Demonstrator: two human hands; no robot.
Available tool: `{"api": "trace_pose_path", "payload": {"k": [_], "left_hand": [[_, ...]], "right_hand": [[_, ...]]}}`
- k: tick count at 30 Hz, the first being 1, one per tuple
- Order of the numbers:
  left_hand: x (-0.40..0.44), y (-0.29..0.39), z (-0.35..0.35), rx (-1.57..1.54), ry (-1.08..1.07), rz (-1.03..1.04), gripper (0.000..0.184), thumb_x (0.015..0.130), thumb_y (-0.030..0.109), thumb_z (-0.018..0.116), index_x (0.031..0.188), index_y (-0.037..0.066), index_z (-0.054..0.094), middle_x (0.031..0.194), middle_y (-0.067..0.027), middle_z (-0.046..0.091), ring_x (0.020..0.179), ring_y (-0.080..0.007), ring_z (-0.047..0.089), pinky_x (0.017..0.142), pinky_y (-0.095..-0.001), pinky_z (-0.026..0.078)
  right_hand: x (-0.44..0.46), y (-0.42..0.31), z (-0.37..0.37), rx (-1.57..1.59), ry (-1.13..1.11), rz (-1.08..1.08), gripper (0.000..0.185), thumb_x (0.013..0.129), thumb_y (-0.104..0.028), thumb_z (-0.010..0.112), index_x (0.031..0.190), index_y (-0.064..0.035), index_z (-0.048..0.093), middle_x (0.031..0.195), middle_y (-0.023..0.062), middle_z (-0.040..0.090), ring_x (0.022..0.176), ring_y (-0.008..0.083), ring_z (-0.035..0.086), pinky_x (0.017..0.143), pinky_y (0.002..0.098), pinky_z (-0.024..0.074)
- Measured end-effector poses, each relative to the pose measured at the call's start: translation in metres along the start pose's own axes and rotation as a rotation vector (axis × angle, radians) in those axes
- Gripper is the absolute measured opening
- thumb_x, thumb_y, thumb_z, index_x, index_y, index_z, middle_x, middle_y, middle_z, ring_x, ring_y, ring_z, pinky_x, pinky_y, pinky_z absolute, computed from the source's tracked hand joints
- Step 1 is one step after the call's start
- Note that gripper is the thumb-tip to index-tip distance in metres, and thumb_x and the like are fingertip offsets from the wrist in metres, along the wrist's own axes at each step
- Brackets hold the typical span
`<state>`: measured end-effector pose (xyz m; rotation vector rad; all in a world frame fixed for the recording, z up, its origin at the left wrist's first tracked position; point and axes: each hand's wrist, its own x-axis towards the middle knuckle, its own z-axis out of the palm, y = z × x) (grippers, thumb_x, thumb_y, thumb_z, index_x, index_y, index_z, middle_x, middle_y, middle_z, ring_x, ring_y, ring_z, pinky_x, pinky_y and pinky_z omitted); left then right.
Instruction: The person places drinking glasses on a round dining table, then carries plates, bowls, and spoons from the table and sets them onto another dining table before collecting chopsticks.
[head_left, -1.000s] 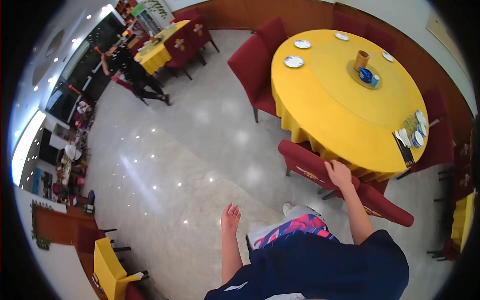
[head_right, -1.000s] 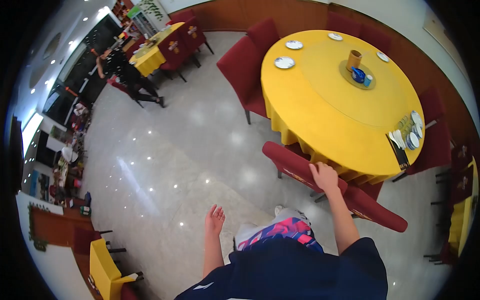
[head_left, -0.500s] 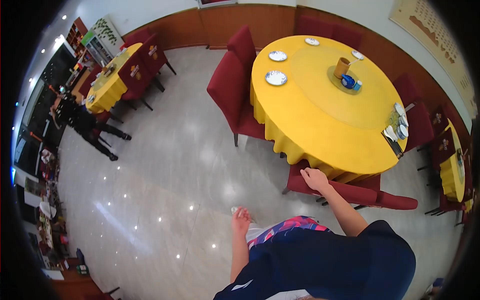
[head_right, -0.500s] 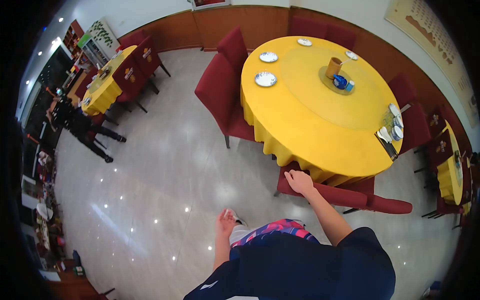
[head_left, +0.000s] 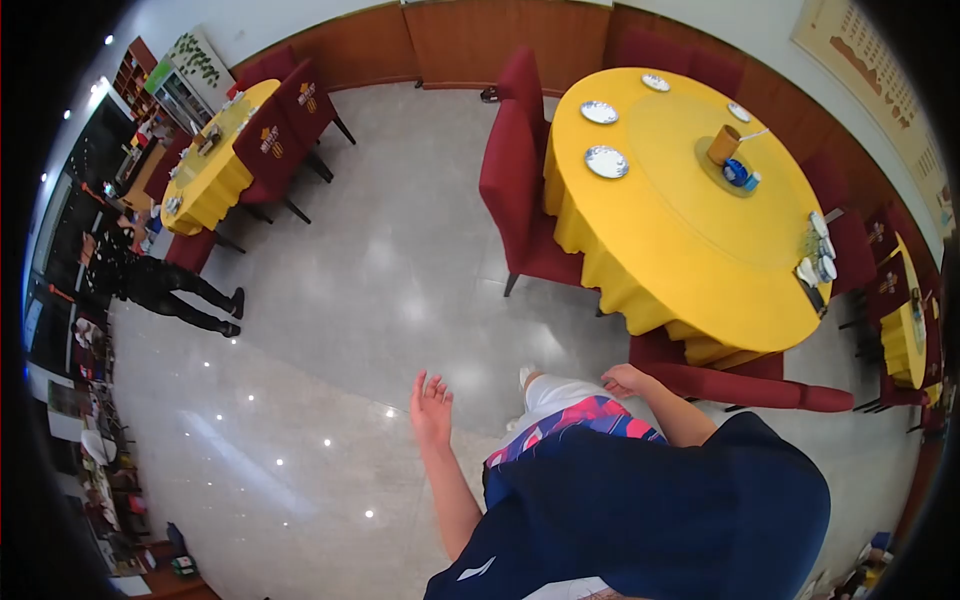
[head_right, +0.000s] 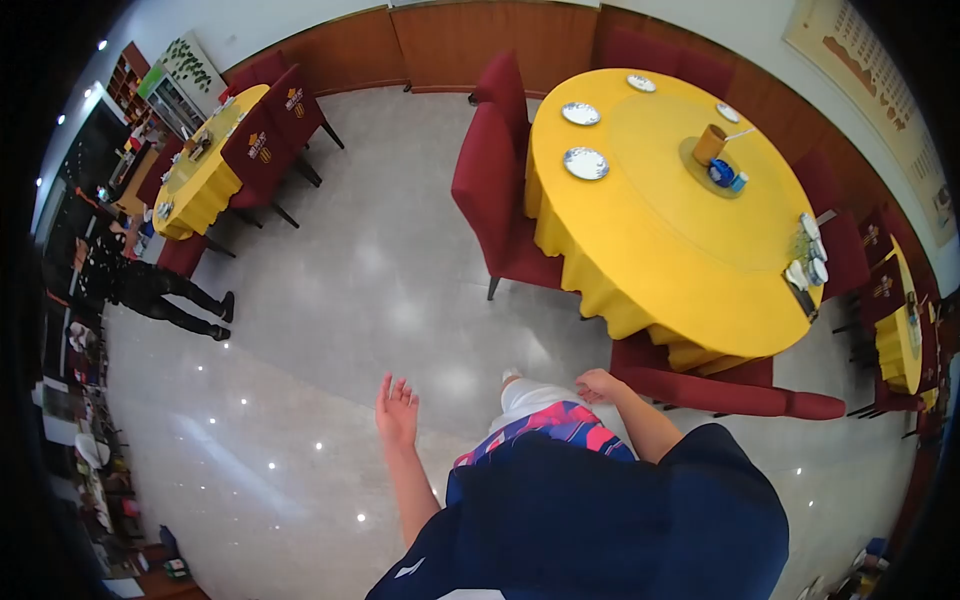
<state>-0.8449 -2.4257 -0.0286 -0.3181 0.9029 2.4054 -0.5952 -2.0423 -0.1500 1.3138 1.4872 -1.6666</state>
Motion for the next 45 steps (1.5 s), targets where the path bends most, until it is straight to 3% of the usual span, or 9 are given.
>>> {"api": "trace_pose_path", "payload": {"k": [5, 11, 19, 27, 36, 39, 41, 43, 45], "left_hand": [[0.083, 0.026, 0.032, -0.015, -0.087, -0.071, 0.039, 0.094, 0.03, 0.046, 0.128, 0.012, 0.045, 0.105, -0.0069, 0.057, 0.09, -0.0174, 0.053, 0.079, -0.034, 0.043], [0.199, 0.084, 0.056, 0.082, -0.143, -0.124, 0.039, 0.094, 0.031, 0.046, 0.128, 0.013, 0.045, 0.105, -0.0055, 0.057, 0.09, -0.0171, 0.053, 0.081, -0.0356, 0.043], [0.354, 0.147, 0.114, 0.121, -0.003, -0.275, 0.033, 0.094, 0.029, 0.046, 0.123, 0.015, 0.05, 0.106, -0.0058, 0.058, 0.089, -0.0184, 0.055, 0.079, -0.0379, 0.045], [0.491, 0.14, 0.184, 0.103, -0.134, -0.316, 0.031, 0.094, 0.026, 0.045, 0.122, 0.013, 0.05, 0.104, -0.0066, 0.06, 0.085, -0.0178, 0.056, 0.075, -0.0339, 0.046], [0.623, 0.121, 0.281, 0.882, -0.131, -0.698, 0.033, 0.095, 0.024, 0.045, 0.123, 0.008, 0.05, 0.101, -0.0091, 0.062, 0.078, -0.0151, 0.055, 0.066, -0.0283, 0.045], [0.7, 0.118, 0.299, 0.988, -0.17, -0.748, 0.035, 0.094, 0.026, 0.047, 0.124, 0.008, 0.049, 0.102, -0.0095, 0.062, 0.076, -0.014, 0.054, 0.063, -0.0262, 0.044], [0.753, 0.14, 0.314, 1.08, -0.167, -0.757, 0.036, 0.094, 0.027, 0.048, 0.124, 0.008, 0.049, 0.102, -0.0097, 0.062, 0.075, -0.0135, 0.053, 0.062, -0.0255, 0.044], [0.797, 0.145, 0.325, 1.062, -0.163, -0.808, 0.037, 0.094, 0.028, 0.048, 0.125, 0.008, 0.048, 0.101, -0.0098, 0.062, 0.074, -0.0129, 0.053, 0.061, -0.0252, 0.043], [0.833, 0.153, 0.346, 1.111, -0.176, -0.724, 0.038, 0.094, 0.029, 0.048, 0.125, 0.006, 0.048, 0.101, -0.0093, 0.062, 0.073, -0.0123, 0.053, 0.061, -0.025, 0.043]], "right_hand": [[0.065, -0.061, 0.023, 0.036, -0.023, -0.043, 0.032, 0.087, -0.029, 0.055, 0.111, -0.0088, 0.059, 0.096, 0.0135, 0.064, 0.082, 0.0219, 0.063, 0.064, 0.0365, 0.0519], [0.177, -0.199, -0.019, 0.836, 0.184, -0.265, 0.031, 0.091, -0.033, 0.044, 0.106, -0.0096, 0.057, 0.082, 0.008, 0.062, 0.063, 0.0177, 0.058, 0.056, 0.0334, 0.0484], [0.253, -0.36, -0.073, 1.14, 0.269, -0.411, 0.039, 0.095, -0.046, 0.037, 0.11, -0.0123, 0.052, 0.086, 0.0055, 0.063, 0.075, 0.0158, 0.06, 0.066, 0.0317, 0.0495], [0.277, -0.425, -0.16, 1.473, 0.492, -0.433, 0.071, 0.088, -0.049, 0.053, 0.134, 0.0004, 0.03, 0.109, 0.0246, 0.053, 0.09, 0.0311, 0.06, 0.077, 0.0438, 0.054], [0.274, -0.503, -0.201, 1.347, 1.028, -0.193, 0.077, 0.08, -0.047, 0.064, 0.117, 0.0152, 0.037, 0.083, 0.0289, 0.061, 0.065, 0.0336, 0.066, 0.049, 0.0438, 0.0566], [0.294, -0.535, -0.235, 1.454, 1.134, -0.17, 0.065, 0.085, -0.045, 0.059, 0.106, 0.0147, 0.044, 0.081, 0.0286, 0.063, 0.062, 0.0309, 0.067, 0.047, 0.0421, 0.0563], [0.331, -0.519, -0.24, 1.652, 1.018, -0.134, 0.05, 0.09, -0.04, 0.052, 0.102, 0.0085, 0.052, 0.078, 0.0235, 0.065, 0.06, 0.0274, 0.067, 0.05, 0.0383, 0.0563], [0.392, -0.499, -0.238, 1.242, 1.527, 0.1, 0.051, 0.094, -0.042, 0.043, 0.092, 0.0066, 0.057, 0.063, 0.0173, 0.064, 0.052, 0.0254, 0.065, 0.044, 0.0353, 0.053], [0.349, -0.523, -0.236, 1.331, 1.34, 0.06, 0.052, 0.093, -0.044, 0.043, 0.091, 0.0059, 0.058, 0.062, 0.015, 0.065, 0.05, 0.0231, 0.064, 0.043, 0.0335, 0.051]]}}
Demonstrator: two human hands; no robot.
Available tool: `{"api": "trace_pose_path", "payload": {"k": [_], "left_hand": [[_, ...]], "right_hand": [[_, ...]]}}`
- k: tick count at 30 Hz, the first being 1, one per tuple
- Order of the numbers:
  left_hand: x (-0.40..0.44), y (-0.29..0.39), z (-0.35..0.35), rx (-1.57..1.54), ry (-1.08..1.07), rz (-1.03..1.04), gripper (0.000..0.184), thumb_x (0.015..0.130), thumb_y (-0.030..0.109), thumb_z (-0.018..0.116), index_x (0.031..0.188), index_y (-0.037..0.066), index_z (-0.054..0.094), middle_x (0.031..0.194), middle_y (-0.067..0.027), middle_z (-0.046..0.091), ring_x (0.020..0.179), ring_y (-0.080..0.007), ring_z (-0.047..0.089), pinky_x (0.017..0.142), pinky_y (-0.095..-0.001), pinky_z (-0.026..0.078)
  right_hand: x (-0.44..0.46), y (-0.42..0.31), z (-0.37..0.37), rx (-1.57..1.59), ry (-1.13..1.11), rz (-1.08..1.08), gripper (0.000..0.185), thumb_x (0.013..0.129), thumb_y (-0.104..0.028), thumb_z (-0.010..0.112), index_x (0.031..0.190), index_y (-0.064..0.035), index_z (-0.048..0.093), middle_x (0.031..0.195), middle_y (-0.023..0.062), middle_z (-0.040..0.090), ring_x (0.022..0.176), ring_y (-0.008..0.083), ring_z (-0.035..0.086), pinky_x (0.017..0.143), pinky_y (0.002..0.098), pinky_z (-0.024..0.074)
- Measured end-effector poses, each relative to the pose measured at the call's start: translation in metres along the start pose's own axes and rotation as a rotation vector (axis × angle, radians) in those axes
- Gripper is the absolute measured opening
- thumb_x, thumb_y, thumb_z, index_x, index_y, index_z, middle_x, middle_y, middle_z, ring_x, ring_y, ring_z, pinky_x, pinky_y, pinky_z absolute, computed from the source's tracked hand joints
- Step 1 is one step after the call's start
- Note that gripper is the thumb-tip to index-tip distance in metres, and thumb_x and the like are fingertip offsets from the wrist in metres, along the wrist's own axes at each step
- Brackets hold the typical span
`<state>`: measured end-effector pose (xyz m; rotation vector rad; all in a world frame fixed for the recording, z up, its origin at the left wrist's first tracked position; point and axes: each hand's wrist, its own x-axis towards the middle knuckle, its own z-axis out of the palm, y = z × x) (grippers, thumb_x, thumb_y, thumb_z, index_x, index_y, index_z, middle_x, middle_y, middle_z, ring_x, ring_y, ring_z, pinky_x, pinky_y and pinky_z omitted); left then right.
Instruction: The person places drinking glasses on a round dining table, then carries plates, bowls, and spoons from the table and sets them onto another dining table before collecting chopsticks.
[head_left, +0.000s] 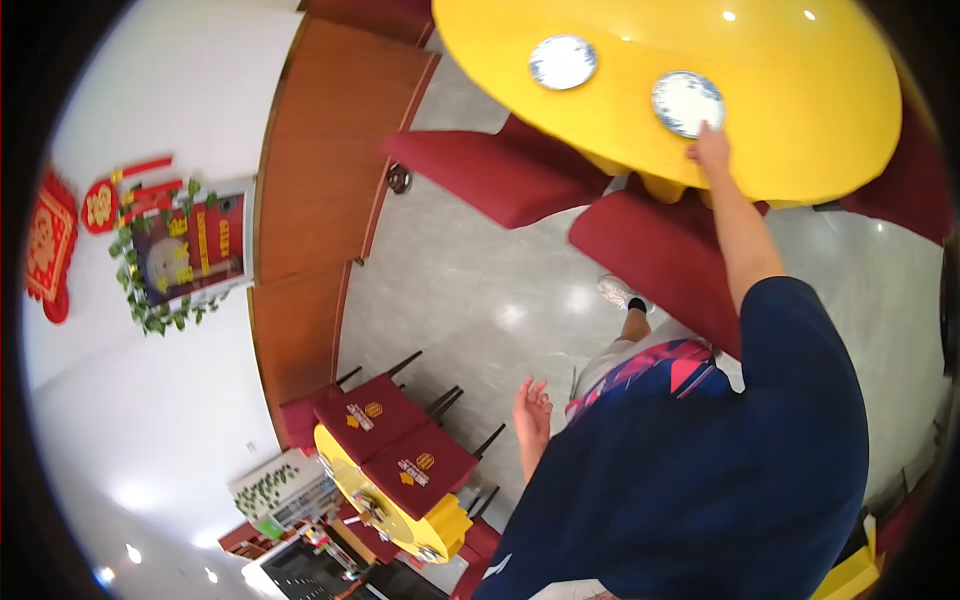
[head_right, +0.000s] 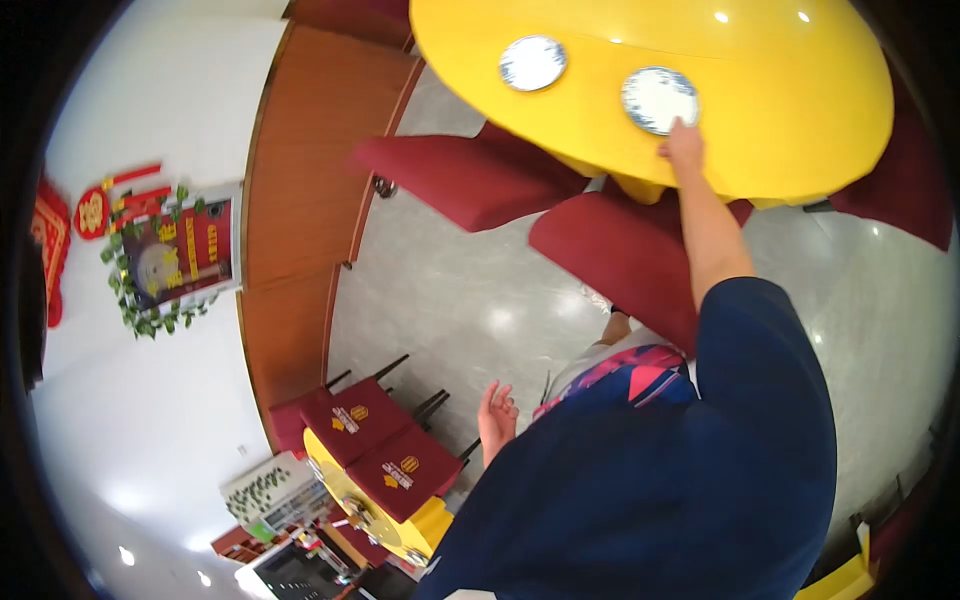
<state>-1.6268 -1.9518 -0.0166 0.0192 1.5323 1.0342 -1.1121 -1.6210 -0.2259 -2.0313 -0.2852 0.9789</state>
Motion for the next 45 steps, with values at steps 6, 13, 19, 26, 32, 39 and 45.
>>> {"api": "trace_pose_path", "payload": {"k": [6, 13, 19, 26, 32, 39, 45], "left_hand": [[0.069, 0.106, -0.046, 0.151, 0.07, 0.06, 0.038, 0.095, 0.03, 0.045, 0.122, 0.004, 0.048, 0.099, -0.009, 0.063, 0.071, -0.0112, 0.053, 0.061, -0.0254, 0.042], [0.183, 0.215, -0.029, 0.331, -0.062, 0.071, 0.037, 0.094, 0.032, 0.048, 0.119, 0.005, 0.05, 0.098, -0.0111, 0.064, 0.071, -0.0126, 0.055, 0.061, -0.0267, 0.043], [0.261, 0.303, 0.039, 0.585, -0.174, -0.019, 0.036, 0.093, 0.029, 0.048, 0.12, 0.004, 0.051, 0.1, -0.0111, 0.064, 0.072, -0.0119, 0.054, 0.064, -0.0248, 0.041], [0.369, 0.37, 0.072, 0.775, -0.321, -0.026, 0.036, 0.092, 0.028, 0.046, 0.121, 0.007, 0.052, 0.099, -0.0103, 0.066, 0.077, -0.0115, 0.058, 0.062, -0.0243, 0.043], [0.482, 0.379, 0.017, 0.977, -0.323, -0.109, 0.035, 0.092, 0.026, 0.046, 0.12, 0.006, 0.052, 0.098, -0.011, 0.067, 0.082, -0.0164, 0.062, 0.068, -0.0277, 0.048], [0.556, 0.474, 0.002, 1.314, -0.694, 0.25, 0.042, 0.091, 0.026, 0.052, 0.122, -0.002, 0.048, 0.106, -0.0209, 0.061, 0.097, -0.0276, 0.062, 0.081, -0.037, 0.051], [0.687, 0.553, 0.003, 0.701, -0.533, -0.037, 0.04, 0.091, 0.027, 0.052, 0.121, 0.0, 0.049, 0.107, -0.0225, 0.06, 0.09, -0.026, 0.062, 0.08, -0.0378, 0.051]], "right_hand": [[-0.01, -0.011, 0.005, -0.066, -0.03, 0.138, 0.051, 0.092, -0.048, 0.043, 0.094, 0.0007, 0.057, 0.07, 0.0148, 0.067, 0.053, 0.0209, 0.065, 0.044, 0.031, 0.0482], [0.016, 0.01, 0.014, -0.023, 0.118, 0.127, 0.052, 0.09, -0.051, 0.048, 0.091, -0.001, 0.06, 0.068, 0.0116, 0.066, 0.053, 0.0186, 0.063, 0.046, 0.0298, 0.0492], [0.015, 0.042, 0.057, 0.054, 0.37, 0.07, 0.051, 0.087, -0.053, 0.052, 0.081, -0.0029, 0.061, 0.056, 0.0064, 0.059, 0.046, 0.0142, 0.057, 0.044, 0.0276, 0.0452], [-0.031, 0.002, 0.176, 1.004, 0.002, 0.372, 0.029, 0.089, -0.038, 0.053, 0.083, -0.0101, 0.056, 0.056, -0.0035, 0.05, 0.04, 0.0074, 0.036, 0.034, 0.0209, 0.0244], [-0.034, -0.044, 0.22, 1.175, 0.178, 0.23, 0.029, 0.092, -0.034, 0.047, 0.088, -0.0062, 0.056, 0.061, -0.0016, 0.052, 0.044, 0.0083, 0.036, 0.036, 0.0224, 0.0245], [-0.07, -0.094, 0.267, 1.019, 0.347, 0.165, 0.027, 0.092, -0.029, 0.042, 0.074, -0.0103, 0.05, 0.055, -0.0022, 0.044, 0.039, 0.0075, 0.033, 0.034, 0.0225, 0.025], [-0.081, -0.129, 0.321, 0.843, 0.388, 0.144, 0.033, 0.092, -0.033, 0.038, 0.067, -0.0132, 0.043, 0.052, -0.0024, 0.039, 0.038, 0.0087, 0.03, 0.034, 0.0242, 0.0224]]}}
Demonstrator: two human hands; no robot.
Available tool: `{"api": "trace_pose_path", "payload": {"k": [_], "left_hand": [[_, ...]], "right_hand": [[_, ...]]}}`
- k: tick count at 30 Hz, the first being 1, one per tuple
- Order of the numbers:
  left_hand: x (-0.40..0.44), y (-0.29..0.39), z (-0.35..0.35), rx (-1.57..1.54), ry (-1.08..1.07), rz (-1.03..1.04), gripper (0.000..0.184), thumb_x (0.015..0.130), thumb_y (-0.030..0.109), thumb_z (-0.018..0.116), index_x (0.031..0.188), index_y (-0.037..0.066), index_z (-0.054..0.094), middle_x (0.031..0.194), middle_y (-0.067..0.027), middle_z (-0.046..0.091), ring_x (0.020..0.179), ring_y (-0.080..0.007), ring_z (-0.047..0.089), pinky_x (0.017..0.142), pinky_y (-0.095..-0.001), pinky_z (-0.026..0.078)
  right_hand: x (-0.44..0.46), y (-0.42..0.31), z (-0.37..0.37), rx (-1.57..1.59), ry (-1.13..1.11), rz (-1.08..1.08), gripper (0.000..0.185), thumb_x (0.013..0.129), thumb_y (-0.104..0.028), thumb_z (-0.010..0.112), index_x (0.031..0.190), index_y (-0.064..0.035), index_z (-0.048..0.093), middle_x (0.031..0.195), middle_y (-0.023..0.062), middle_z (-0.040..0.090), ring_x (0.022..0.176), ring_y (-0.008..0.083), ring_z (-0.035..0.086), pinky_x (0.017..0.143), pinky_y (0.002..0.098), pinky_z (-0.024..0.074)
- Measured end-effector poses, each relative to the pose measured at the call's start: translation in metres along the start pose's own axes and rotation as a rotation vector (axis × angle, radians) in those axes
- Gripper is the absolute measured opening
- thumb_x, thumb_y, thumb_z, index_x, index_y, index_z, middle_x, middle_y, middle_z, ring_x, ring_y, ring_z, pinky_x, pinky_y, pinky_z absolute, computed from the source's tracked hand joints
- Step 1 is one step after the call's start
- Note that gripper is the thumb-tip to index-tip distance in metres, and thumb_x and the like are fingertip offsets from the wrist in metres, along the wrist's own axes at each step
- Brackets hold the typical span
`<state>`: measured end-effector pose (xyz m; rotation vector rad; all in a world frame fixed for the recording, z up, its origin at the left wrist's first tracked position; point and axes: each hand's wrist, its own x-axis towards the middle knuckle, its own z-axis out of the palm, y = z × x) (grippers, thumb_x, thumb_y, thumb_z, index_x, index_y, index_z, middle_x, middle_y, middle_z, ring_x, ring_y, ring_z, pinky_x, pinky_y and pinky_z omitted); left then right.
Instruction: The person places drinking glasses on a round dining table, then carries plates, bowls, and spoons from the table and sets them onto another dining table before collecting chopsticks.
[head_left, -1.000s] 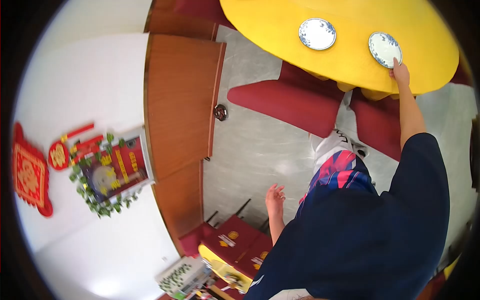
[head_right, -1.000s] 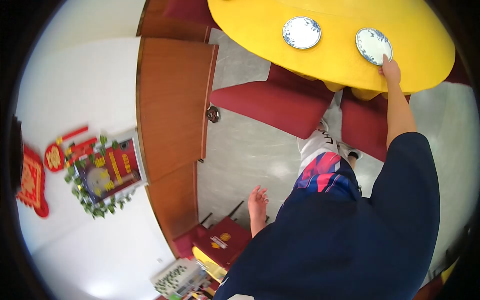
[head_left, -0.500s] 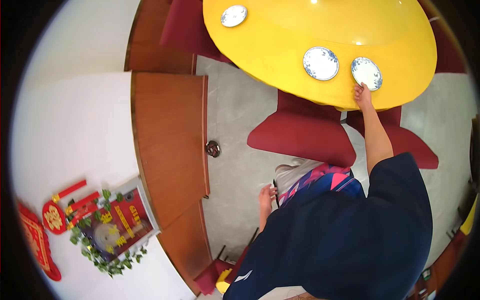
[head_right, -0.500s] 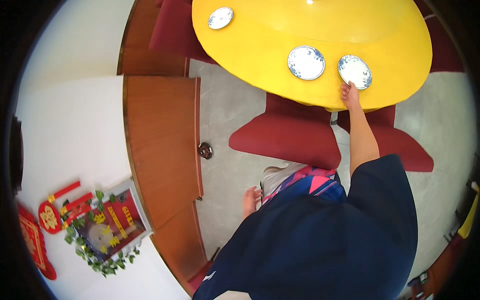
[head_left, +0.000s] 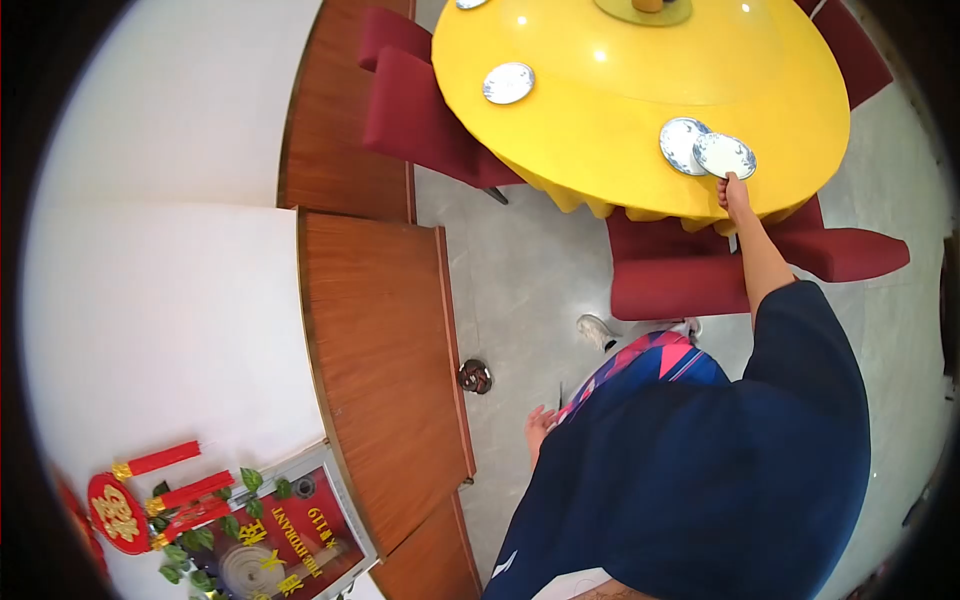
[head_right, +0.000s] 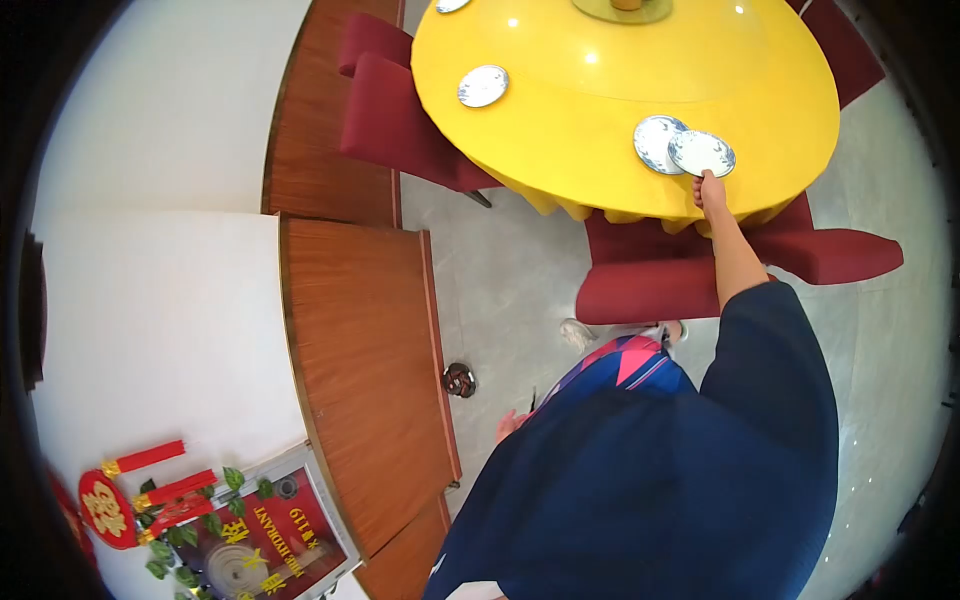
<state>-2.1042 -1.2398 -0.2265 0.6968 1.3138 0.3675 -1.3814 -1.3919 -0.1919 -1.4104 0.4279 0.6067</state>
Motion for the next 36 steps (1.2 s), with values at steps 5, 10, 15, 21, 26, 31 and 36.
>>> {"api": "trace_pose_path", "payload": {"k": [5, 10, 15, 21, 26, 31, 36], "left_hand": [[0.005, 0.01, -0.052, -0.193, 0.106, -0.07, 0.035, 0.09, 0.025, 0.053, 0.116, 0.001, 0.052, 0.102, -0.018, 0.061, 0.085, -0.0245, 0.061, 0.077, -0.0374, 0.051], [0.024, 0.036, -0.08, -0.075, 0.076, -0.121, 0.034, 0.09, 0.024, 0.053, 0.115, 0.001, 0.052, 0.101, -0.0173, 0.061, 0.085, -0.0241, 0.061, 0.076, -0.0369, 0.051], [0.056, 0.075, -0.097, -0.015, 0.064, -0.122, 0.033, 0.09, 0.024, 0.053, 0.114, 0.001, 0.053, 0.099, -0.0166, 0.062, 0.085, -0.0238, 0.061, 0.076, -0.0365, 0.051], [0.105, 0.129, -0.096, 0.067, 0.016, -0.135, 0.032, 0.091, 0.024, 0.053, 0.112, 0.001, 0.054, 0.098, -0.0157, 0.062, 0.084, -0.0233, 0.061, 0.075, -0.036, 0.051], [0.166, 0.195, -0.075, 0.16, -0.04, -0.127, 0.031, 0.091, 0.023, 0.054, 0.111, 0.001, 0.055, 0.097, -0.015, 0.062, 0.084, -0.023, 0.06, 0.075, -0.0355, 0.051], [0.225, 0.282, -0.04, 0.288, -0.083, -0.109, 0.03, 0.091, 0.023, 0.054, 0.11, 0.001, 0.055, 0.096, -0.0143, 0.062, 0.084, -0.0226, 0.06, 0.074, -0.0351, 0.051], [0.282, 0.385, 0.012, 0.434, -0.141, -0.103, 0.029, 0.091, 0.023, 0.054, 0.109, 0.001, 0.056, 0.094, -0.0137, 0.062, 0.084, -0.0222, 0.06, 0.074, -0.0346, 0.05]], "right_hand": [[-0.014, 0.015, 0.033, 0.052, -0.052, 0.07, 0.031, 0.093, -0.031, 0.036, 0.069, -0.0128, 0.042, 0.054, -0.0026, 0.04, 0.04, 0.0088, 0.032, 0.036, 0.0229, 0.0244], [-0.03, 0.023, 0.056, 0.251, -0.004, 0.212, 0.029, 0.093, -0.03, 0.033, 0.072, -0.0124, 0.044, 0.055, -0.0012, 0.043, 0.042, 0.0095, 0.035, 0.036, 0.0216, 0.0261], [-0.03, 0.035, 0.056, 0.205, 0.075, 0.274, 0.031, 0.093, -0.031, 0.033, 0.072, -0.0125, 0.046, 0.055, -0.0008, 0.045, 0.042, 0.0104, 0.037, 0.037, 0.0221, 0.0266], [-0.023, 0.034, 0.077, 0.335, 0.079, 0.308, 0.031, 0.094, -0.031, 0.035, 0.075, -0.0105, 0.049, 0.057, -0.0008, 0.047, 0.044, 0.0105, 0.039, 0.038, 0.0234, 0.029], [-0.015, 0.021, 0.103, 0.381, 0.155, 0.361, 0.029, 0.094, -0.032, 0.041, 0.078, -0.01, 0.052, 0.061, -0.0006, 0.052, 0.047, 0.011, 0.043, 0.041, 0.0229, 0.0313], [0.02, 0.027, 0.108, 0.155, 0.268, 0.355, 0.032, 0.092, -0.037, 0.044, 0.081, -0.0091, 0.055, 0.064, 0.0011, 0.054, 0.054, 0.013, 0.049, 0.047, 0.026, 0.0372], [0.046, 0.031, 0.101, 0.035, 0.48, 0.298, 0.029, 0.09, -0.032, 0.046, 0.089, -0.0042, 0.055, 0.072, 0.0069, 0.059, 0.056, 0.0144, 0.052, 0.043, 0.0275, 0.038]]}}
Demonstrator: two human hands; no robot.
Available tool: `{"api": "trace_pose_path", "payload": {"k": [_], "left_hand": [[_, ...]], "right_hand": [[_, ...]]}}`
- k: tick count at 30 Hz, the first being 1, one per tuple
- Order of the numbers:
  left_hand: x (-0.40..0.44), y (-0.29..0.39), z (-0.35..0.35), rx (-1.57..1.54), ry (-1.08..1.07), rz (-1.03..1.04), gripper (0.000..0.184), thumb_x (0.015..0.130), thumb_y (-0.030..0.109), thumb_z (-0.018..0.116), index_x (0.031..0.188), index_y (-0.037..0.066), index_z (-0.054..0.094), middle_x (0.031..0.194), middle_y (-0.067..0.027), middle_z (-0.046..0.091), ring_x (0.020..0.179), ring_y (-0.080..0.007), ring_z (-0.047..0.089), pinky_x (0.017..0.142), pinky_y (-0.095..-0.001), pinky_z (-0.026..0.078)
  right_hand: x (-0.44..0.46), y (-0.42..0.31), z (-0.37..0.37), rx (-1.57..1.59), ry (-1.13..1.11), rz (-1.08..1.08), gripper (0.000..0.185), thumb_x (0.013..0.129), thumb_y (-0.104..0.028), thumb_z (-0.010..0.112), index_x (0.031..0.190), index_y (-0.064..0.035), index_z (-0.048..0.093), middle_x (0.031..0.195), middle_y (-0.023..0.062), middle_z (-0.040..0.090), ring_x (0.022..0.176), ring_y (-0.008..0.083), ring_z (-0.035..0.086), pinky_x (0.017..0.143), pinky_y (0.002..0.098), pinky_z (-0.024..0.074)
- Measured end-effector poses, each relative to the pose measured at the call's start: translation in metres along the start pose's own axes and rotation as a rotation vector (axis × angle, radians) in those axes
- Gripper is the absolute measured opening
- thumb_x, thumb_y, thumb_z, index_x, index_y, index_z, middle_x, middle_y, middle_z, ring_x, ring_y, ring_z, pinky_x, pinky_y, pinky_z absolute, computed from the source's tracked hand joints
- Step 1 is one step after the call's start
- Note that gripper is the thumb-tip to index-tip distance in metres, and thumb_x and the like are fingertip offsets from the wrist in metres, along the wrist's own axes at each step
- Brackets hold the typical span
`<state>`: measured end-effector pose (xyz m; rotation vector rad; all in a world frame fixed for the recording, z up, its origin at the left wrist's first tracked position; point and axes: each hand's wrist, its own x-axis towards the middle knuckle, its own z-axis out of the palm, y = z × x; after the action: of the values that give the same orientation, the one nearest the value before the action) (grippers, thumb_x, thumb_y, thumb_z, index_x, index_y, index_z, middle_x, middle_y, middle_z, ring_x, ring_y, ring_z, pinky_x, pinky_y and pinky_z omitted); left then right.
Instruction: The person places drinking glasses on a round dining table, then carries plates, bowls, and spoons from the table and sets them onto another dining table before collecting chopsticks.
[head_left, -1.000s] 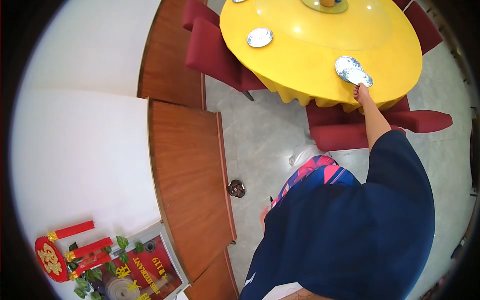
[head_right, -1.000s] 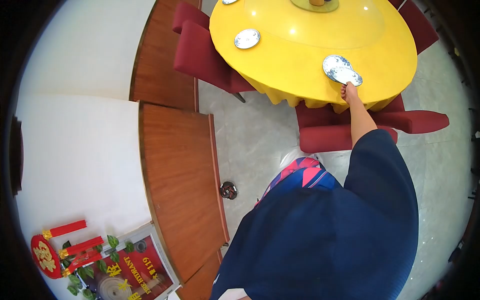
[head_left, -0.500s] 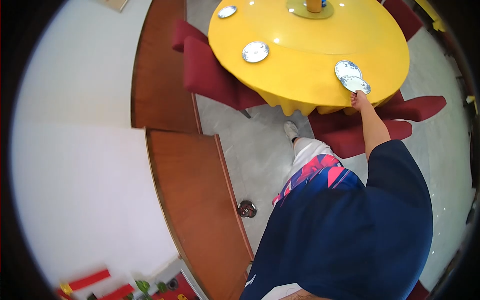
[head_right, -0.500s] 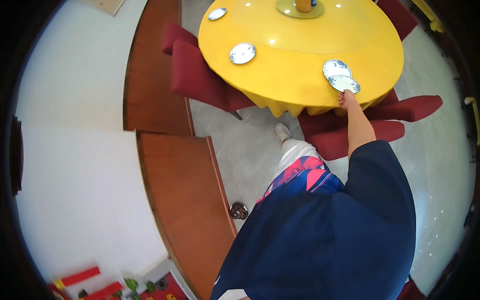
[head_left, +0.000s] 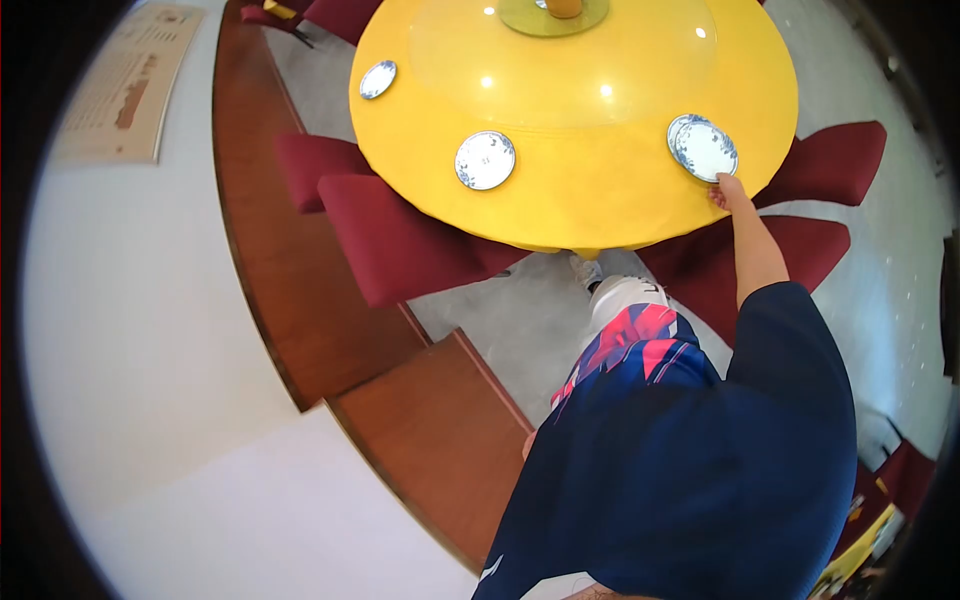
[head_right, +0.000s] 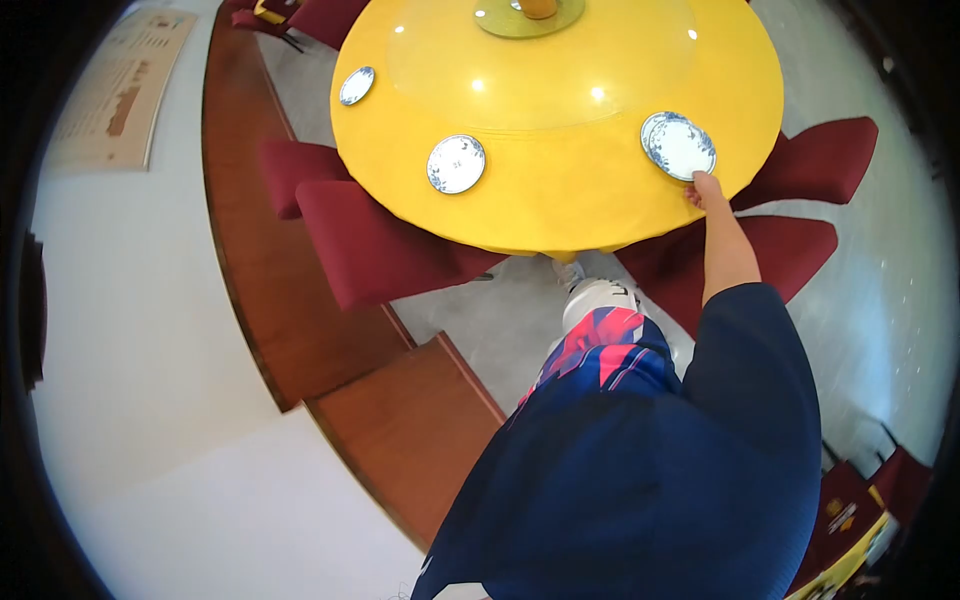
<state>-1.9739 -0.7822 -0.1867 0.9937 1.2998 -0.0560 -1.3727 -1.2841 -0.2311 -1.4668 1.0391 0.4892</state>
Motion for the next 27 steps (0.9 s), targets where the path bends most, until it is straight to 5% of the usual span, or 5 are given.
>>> {"api": "trace_pose_path", "payload": {"k": [8, 10, 14, 16, 27], "left_hand": [[0.054, 0.176, -0.013, 0.147, -0.039, 0.04, 0.027, 0.091, 0.021, 0.054, 0.108, 0.001, 0.057, 0.092, -0.0126, 0.062, 0.084, -0.0211, 0.06, 0.073, -0.0332, 0.05], [0.078, 0.21, -0.012, 0.168, -0.091, 0.021, 0.026, 0.092, 0.02, 0.053, 0.108, 0.0, 0.057, 0.091, -0.0123, 0.062, 0.083, -0.019, 0.059, 0.073, -0.0306, 0.05], [0.134, 0.237, -0.036, 0.096, -0.247, 0.051, 0.022, 0.093, 0.018, 0.051, 0.107, 0.002, 0.059, 0.091, -0.0105, 0.063, 0.079, -0.0157, 0.059, 0.07, -0.027, 0.049], [0.186, 0.239, -0.07, 0.412, -0.228, 0.099, 0.021, 0.093, 0.016, 0.051, 0.106, 0.003, 0.059, 0.089, -0.0082, 0.063, 0.077, -0.0143, 0.059, 0.067, -0.0255, 0.049], [0.217, 0.464, -0.102, 0.451, -0.202, 0.348, 0.02, 0.095, 0.017, 0.049, 0.107, 0.005, 0.058, 0.089, -0.0055, 0.064, 0.07, -0.0088, 0.057, 0.06, -0.0217, 0.045]], "right_hand": [[0.045, 0.017, 0.049, 0.145, 0.226, -0.18, 0.022, 0.086, -0.008, 0.051, 0.106, 0.0027, 0.053, 0.094, 0.0151, 0.06, 0.073, 0.0236, 0.062, 0.054, 0.0319, 0.0537], [0.039, 0.014, 0.082, 0.527, 0.262, -0.168, 0.025, 0.081, -0.002, 0.052, 0.105, 0.0069, 0.052, 0.095, 0.019, 0.059, 0.07, 0.0265, 0.062, 0.054, 0.0343, 0.0545], [0.023, 0.035, 0.144, 0.75, 0.238, -0.153, 0.027, 0.081, 0.002, 0.054, 0.107, 0.0073, 0.05, 0.096, 0.0183, 0.057, 0.072, 0.0266, 0.061, 0.054, 0.0337, 0.0544], [0.0, 0.046, 0.175, 0.757, 0.318, -0.066, 0.03, 0.083, 0.002, 0.054, 0.112, 0.0021, 0.048, 0.096, 0.0159, 0.058, 0.074, 0.0266, 0.06, 0.057, 0.0332, 0.0538], [-0.102, 0.086, 0.346, 0.752, 0.158, -0.015, 0.031, 0.084, 0.003, 0.048, 0.115, -0.0001, 0.046, 0.092, 0.017, 0.057, 0.071, 0.0273, 0.059, 0.06, 0.0354, 0.0539]]}}
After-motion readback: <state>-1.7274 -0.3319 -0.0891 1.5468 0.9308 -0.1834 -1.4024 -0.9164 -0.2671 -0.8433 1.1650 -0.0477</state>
